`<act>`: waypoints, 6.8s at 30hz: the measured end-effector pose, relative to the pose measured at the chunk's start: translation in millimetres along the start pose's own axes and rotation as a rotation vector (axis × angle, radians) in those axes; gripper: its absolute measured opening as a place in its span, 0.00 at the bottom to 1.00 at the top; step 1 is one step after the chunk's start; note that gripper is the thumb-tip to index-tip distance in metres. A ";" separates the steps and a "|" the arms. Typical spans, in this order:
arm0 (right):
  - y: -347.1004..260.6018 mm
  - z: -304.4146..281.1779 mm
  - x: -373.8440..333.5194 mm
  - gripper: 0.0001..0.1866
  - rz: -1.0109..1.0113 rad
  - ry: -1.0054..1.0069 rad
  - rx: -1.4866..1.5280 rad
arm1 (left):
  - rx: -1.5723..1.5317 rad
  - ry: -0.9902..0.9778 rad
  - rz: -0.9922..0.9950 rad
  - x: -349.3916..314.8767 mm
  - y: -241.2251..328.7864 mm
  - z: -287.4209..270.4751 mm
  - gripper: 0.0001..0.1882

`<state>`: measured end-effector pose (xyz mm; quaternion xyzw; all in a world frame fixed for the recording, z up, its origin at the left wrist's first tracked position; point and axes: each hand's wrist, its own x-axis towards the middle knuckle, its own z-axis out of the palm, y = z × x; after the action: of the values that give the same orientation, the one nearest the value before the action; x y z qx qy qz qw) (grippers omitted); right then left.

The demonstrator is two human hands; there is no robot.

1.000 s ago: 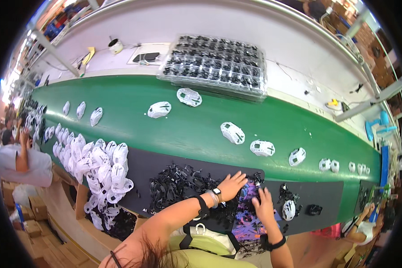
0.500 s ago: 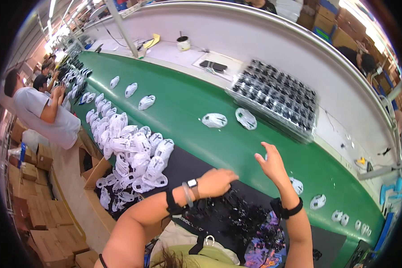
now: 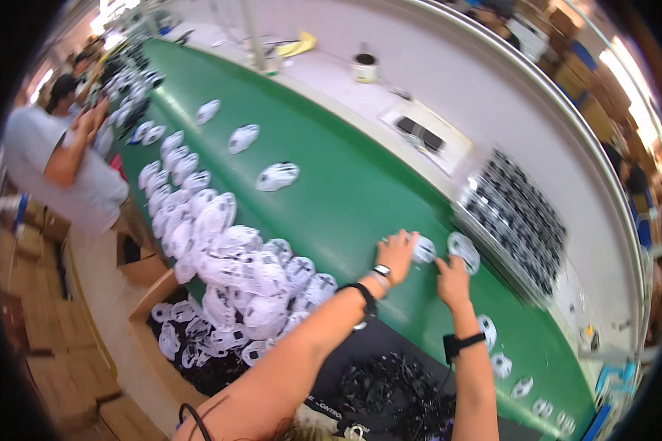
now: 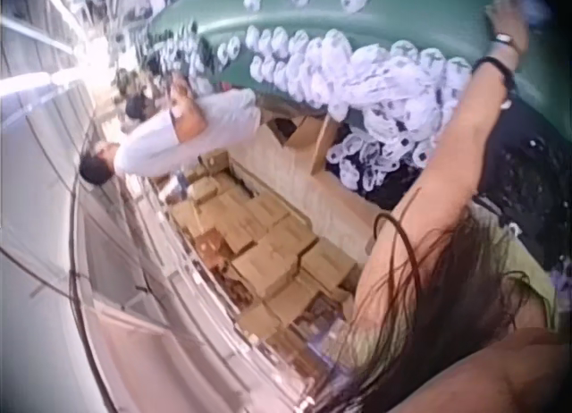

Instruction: Assembling plastic buttons and internal components into white gaming mouse shells at an assembly line.

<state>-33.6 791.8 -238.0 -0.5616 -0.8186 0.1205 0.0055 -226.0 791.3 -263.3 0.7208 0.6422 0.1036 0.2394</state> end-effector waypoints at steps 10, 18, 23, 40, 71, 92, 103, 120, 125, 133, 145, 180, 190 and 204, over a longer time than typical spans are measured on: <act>28.4 6.2 19.1 0.16 0.329 0.082 -0.076 | 0.064 0.154 0.003 3.3 -4.0 -12.6 0.30; -65.6 -76.2 9.7 0.21 0.491 0.135 0.933 | -0.406 0.602 -0.149 -91.0 -17.9 -128.0 0.25; -212.5 -115.7 -1.8 0.33 0.151 -0.023 1.295 | -0.307 0.917 -0.443 -202.6 -136.5 -216.7 0.24; -405.1 8.8 -44.4 0.33 0.056 -0.343 0.892 | 0.048 0.739 -0.454 -265.4 -287.9 -210.4 0.29; -356.5 10.7 -99.4 0.36 0.006 -0.073 0.514 | -0.563 0.565 -0.329 -315.3 -166.1 -129.2 0.29; -151.9 83.3 -435.9 0.09 0.733 -0.175 1.311 | -0.288 0.464 -0.234 -343.7 -90.3 -104.4 0.35; -60.6 55.0 -587.3 0.06 0.481 0.292 0.697 | -0.200 0.372 -0.382 -618.1 18.8 65.1 0.35; 23.9 109.6 -556.6 0.07 0.138 0.447 -0.079 | 0.680 -0.581 -0.779 -895.0 -232.0 389.3 0.33; 65.3 73.2 -569.3 0.15 0.167 0.522 -0.129 | 0.549 -0.886 -0.923 -832.6 -245.5 395.1 0.29; 68.9 74.1 -574.5 0.16 -0.008 0.231 -0.130 | 0.679 -0.906 -0.670 -840.2 -220.0 433.7 0.30; 82.6 69.5 -568.9 0.10 -0.107 0.174 0.166 | 0.741 -1.069 -0.250 -791.2 -123.1 422.2 0.31; 11.2 75.7 -529.6 0.09 0.023 -0.123 0.242 | -0.360 -0.337 -0.379 -349.4 -108.9 256.5 0.26; -38.2 -72.5 -372.6 0.14 0.156 -0.075 0.162 | -0.732 -0.101 -0.426 -482.0 -147.3 210.7 0.20; 100.0 22.3 -222.2 0.43 0.429 0.149 0.039 | -0.794 -0.493 0.199 -460.3 -59.2 210.7 0.14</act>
<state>137.0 617.0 -252.0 -0.7301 -0.6751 0.0930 0.0512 -252.4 301.2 -400.8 0.6346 0.4049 0.1892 0.6305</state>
